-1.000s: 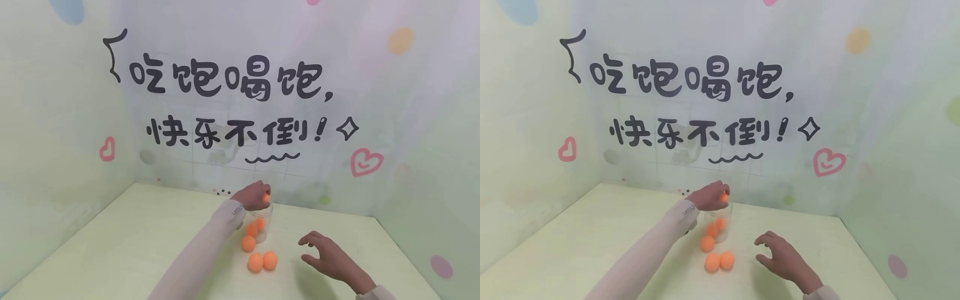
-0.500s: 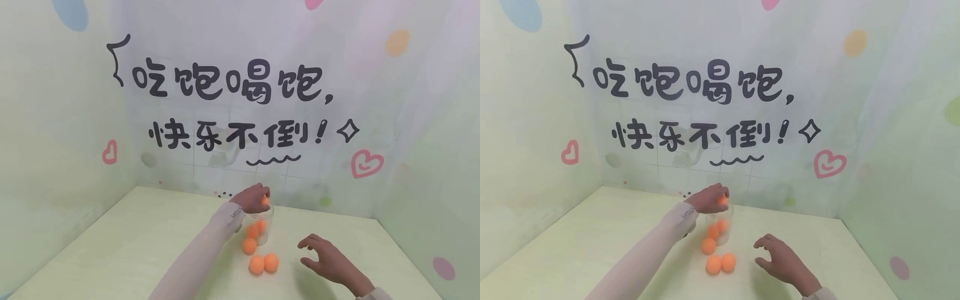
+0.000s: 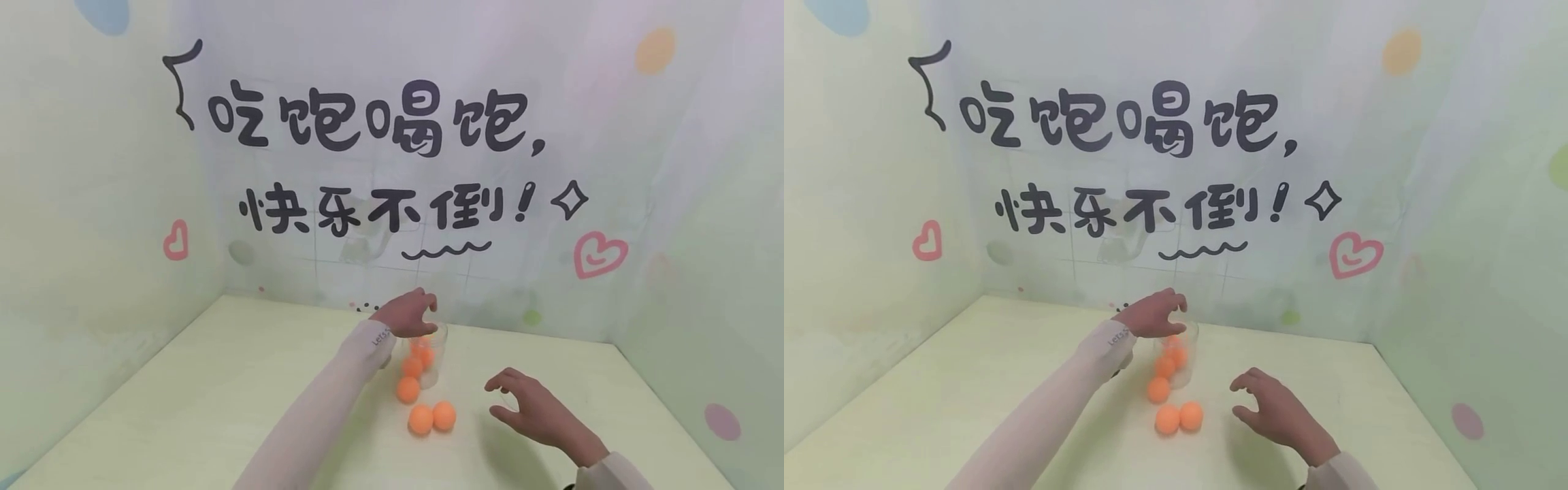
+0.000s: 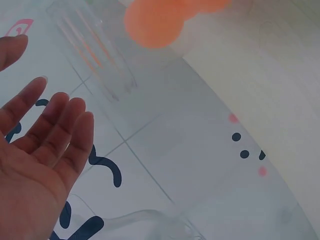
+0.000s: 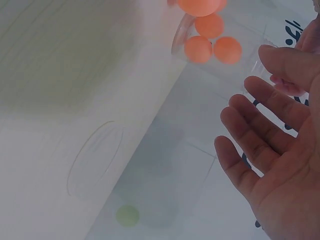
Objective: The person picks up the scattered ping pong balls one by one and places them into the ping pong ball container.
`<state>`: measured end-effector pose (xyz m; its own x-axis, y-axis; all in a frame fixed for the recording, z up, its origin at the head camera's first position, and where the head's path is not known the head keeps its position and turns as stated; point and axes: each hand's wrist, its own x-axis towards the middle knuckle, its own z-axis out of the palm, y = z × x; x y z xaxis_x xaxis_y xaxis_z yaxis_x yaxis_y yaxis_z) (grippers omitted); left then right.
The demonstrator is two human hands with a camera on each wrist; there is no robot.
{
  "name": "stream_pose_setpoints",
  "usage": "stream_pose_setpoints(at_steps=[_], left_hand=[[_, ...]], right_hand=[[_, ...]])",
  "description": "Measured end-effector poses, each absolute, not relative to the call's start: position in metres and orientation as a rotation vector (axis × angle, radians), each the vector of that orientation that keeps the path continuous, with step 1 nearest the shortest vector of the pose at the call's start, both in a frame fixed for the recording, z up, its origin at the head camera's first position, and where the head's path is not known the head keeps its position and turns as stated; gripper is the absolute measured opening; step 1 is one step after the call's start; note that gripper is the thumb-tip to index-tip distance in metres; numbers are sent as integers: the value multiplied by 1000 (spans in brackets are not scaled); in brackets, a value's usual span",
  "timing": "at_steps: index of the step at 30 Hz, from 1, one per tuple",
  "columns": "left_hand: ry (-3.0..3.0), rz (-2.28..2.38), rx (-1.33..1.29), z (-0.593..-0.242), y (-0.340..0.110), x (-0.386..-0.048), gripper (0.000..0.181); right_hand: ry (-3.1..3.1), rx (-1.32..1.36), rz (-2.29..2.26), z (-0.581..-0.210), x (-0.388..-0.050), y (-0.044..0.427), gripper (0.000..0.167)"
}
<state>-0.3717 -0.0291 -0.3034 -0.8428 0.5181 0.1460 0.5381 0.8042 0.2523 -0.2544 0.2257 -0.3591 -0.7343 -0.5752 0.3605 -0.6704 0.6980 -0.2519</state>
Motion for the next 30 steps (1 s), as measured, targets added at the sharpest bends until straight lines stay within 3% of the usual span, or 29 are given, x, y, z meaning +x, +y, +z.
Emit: stream_pose_setpoints(at_steps=[30], left_hand=[[-2882,-413,-916,-287,-40,-350,34]], right_hand=[[-2692,994,522,-353,-256,218,21]])
